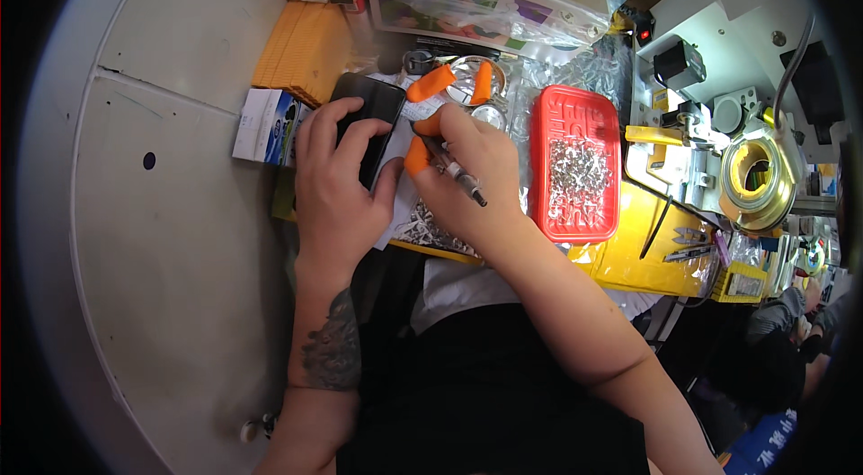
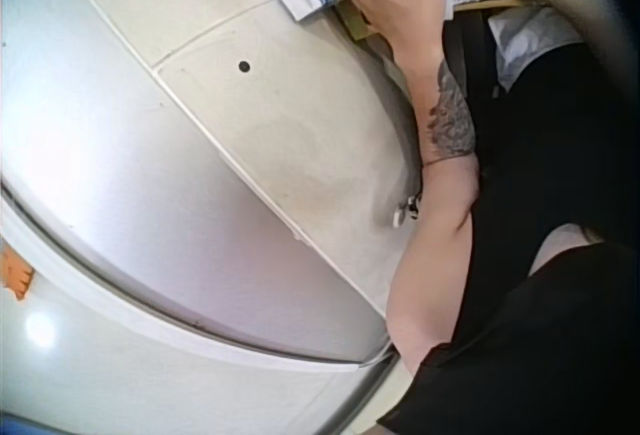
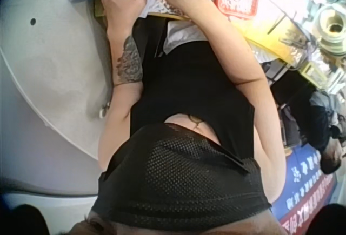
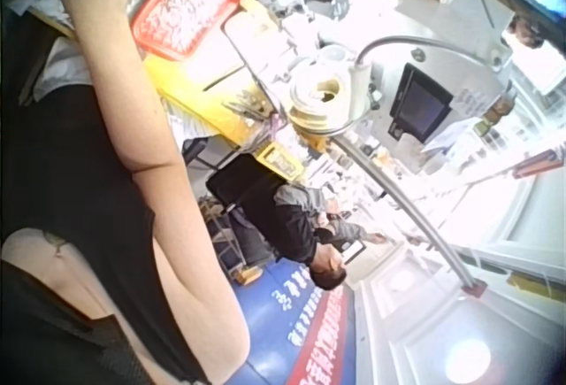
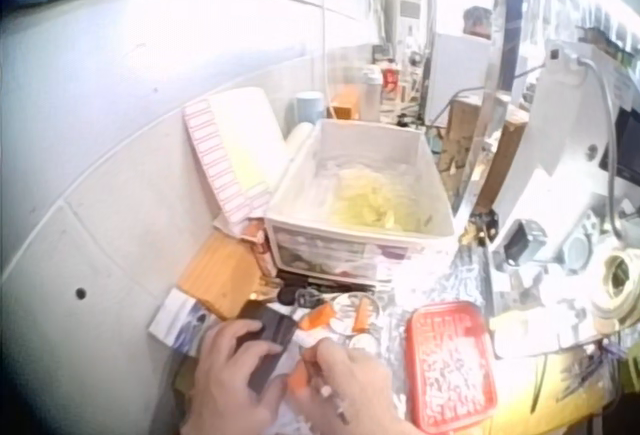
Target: Assembling or repairing small electronic components using a microscope and precision tools.
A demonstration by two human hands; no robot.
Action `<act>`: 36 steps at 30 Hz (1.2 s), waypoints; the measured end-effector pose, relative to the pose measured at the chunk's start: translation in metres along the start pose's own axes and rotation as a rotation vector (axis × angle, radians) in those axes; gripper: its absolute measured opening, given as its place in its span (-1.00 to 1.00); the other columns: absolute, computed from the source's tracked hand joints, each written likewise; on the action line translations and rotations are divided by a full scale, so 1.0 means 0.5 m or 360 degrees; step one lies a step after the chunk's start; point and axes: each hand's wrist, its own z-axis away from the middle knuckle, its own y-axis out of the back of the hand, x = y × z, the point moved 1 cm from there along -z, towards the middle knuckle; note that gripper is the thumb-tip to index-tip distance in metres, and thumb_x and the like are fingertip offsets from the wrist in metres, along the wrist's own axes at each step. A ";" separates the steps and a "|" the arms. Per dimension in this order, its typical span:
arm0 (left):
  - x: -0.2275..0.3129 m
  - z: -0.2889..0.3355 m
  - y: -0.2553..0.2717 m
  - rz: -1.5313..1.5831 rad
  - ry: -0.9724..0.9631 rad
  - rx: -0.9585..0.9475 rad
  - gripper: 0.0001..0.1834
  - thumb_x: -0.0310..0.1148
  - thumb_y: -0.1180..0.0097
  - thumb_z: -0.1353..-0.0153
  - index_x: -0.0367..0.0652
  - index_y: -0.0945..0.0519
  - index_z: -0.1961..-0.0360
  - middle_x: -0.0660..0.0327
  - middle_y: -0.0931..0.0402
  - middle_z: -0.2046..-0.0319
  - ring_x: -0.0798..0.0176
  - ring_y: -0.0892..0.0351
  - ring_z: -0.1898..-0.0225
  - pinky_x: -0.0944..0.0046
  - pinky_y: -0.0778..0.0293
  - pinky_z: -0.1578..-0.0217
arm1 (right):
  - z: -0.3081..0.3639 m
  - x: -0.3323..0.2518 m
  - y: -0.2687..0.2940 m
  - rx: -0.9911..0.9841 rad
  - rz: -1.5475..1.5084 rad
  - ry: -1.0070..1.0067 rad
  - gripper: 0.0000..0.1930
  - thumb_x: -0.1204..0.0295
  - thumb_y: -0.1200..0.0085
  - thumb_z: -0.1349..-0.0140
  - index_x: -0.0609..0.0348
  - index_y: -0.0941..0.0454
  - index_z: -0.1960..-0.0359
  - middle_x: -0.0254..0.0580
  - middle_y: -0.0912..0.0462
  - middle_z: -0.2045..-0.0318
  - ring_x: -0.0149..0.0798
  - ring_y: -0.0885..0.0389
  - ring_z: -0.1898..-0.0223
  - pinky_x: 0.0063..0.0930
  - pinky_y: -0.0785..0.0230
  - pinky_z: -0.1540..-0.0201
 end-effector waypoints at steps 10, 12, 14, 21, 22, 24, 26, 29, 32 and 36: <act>-0.001 -0.001 0.005 0.0007 -0.0003 -0.0004 -0.63 -0.53 -0.36 0.01 -0.16 -0.61 0.11 0.07 -0.45 -0.12 -0.14 -0.37 -0.23 -0.05 -0.32 -0.23 | -0.004 -0.033 0.022 -0.0005 -0.0055 -0.0141 -0.72 0.54 -0.26 0.05 0.21 -0.48 0.28 0.00 -0.61 0.46 0.16 -0.63 0.39 -0.07 -0.42 0.37; -0.002 -0.001 0.005 -0.0012 -0.0010 -0.0017 -0.63 -0.49 -0.39 0.00 -0.16 -0.61 0.12 0.07 -0.44 -0.11 -0.15 -0.36 -0.23 -0.06 -0.34 -0.22 | -0.011 -0.054 0.047 -0.0011 -0.0186 -0.0317 -0.72 0.56 -0.26 0.05 0.21 -0.48 0.28 0.00 -0.61 0.43 0.15 -0.63 0.37 -0.07 -0.43 0.37; 0.002 -0.001 0.005 -0.0010 0.0014 -0.0034 -0.62 -0.47 -0.39 0.00 -0.15 -0.60 0.11 0.07 -0.44 -0.12 -0.16 -0.35 -0.24 -0.08 -0.32 -0.23 | -0.023 -0.079 0.085 0.0138 -0.0012 -0.0062 -0.72 0.59 -0.27 0.07 0.19 -0.47 0.30 0.01 -0.58 0.35 0.13 -0.62 0.31 -0.11 -0.45 0.31; 0.016 0.000 -0.007 -0.0051 -0.0027 -0.0048 -0.64 -0.48 -0.36 -0.02 -0.16 -0.59 0.11 0.01 -0.44 -0.13 -0.19 -0.35 -0.22 -0.08 -0.28 -0.24 | -0.125 -0.063 0.086 -0.0410 0.1090 0.0094 -0.80 0.44 -0.24 -0.01 0.22 -0.64 0.30 -0.08 -0.60 0.31 -0.06 -0.65 0.18 -0.27 -0.54 0.22; 0.021 -0.001 -0.009 -0.0047 -0.0065 -0.0068 -0.64 -0.48 -0.36 -0.02 -0.16 -0.59 0.11 0.01 -0.44 -0.13 -0.19 -0.35 -0.22 -0.08 -0.28 -0.24 | -0.136 -0.064 0.083 -0.0486 0.0994 0.0098 -0.78 0.45 -0.22 0.00 0.29 -0.61 0.30 -0.04 -0.60 0.32 -0.02 -0.63 0.18 -0.23 -0.56 0.23; 0.023 -0.004 -0.018 0.0029 -0.0021 -0.0055 -0.64 -0.49 -0.36 -0.02 -0.18 -0.59 0.12 0.00 -0.46 -0.11 -0.18 -0.37 -0.20 -0.07 -0.28 -0.23 | -0.126 -0.081 0.104 -0.0443 0.1001 0.0144 -0.80 0.43 -0.23 0.00 0.26 -0.61 0.34 -0.06 -0.60 0.33 -0.05 -0.64 0.19 -0.26 -0.56 0.26; 0.011 -0.008 -0.022 0.0011 -0.0089 -0.0014 -0.66 -0.49 -0.34 -0.03 -0.21 -0.60 0.11 0.00 -0.53 -0.05 -0.17 -0.46 -0.13 -0.05 -0.32 -0.21 | -0.089 -0.098 0.126 -0.0388 0.0852 0.0158 -0.80 0.41 -0.22 -0.02 0.24 -0.61 0.33 -0.08 -0.60 0.35 -0.08 -0.65 0.25 -0.34 -0.56 0.32; 0.010 -0.015 -0.008 -0.0047 -0.0093 0.0003 -0.66 -0.49 -0.31 -0.11 -0.28 -0.61 0.06 0.01 -0.57 -0.07 -0.07 -0.50 -0.15 0.03 -0.36 -0.23 | 0.047 -0.136 0.203 -0.0242 0.0362 0.0324 -0.83 0.46 -0.14 -0.08 0.25 -0.53 0.30 -0.10 -0.51 0.39 -0.09 -0.60 0.36 -0.22 -0.45 0.38; 0.043 -0.029 0.024 -0.0133 -0.0176 0.0006 -0.71 -0.55 -0.26 -0.18 -0.30 -0.61 0.05 0.03 -0.58 -0.04 -0.03 -0.53 -0.10 0.12 -0.39 -0.18 | 0.135 -0.120 0.292 -0.0175 0.0086 0.0305 -0.83 0.51 -0.17 -0.10 0.24 -0.54 0.26 -0.11 -0.50 0.43 -0.06 -0.53 0.49 -0.26 -0.38 0.43; 0.194 -0.070 0.011 0.0432 -0.0207 -0.0059 -0.78 -0.60 -0.22 -0.19 -0.32 -0.61 0.11 0.04 -0.61 0.07 0.08 -0.58 0.02 0.22 -0.44 -0.05 | 0.195 -0.075 0.387 0.0216 -0.0478 -0.0426 -0.83 0.60 -0.16 -0.28 0.29 -0.53 0.12 -0.20 -0.61 0.25 -0.31 -0.62 0.34 -0.39 -0.43 0.33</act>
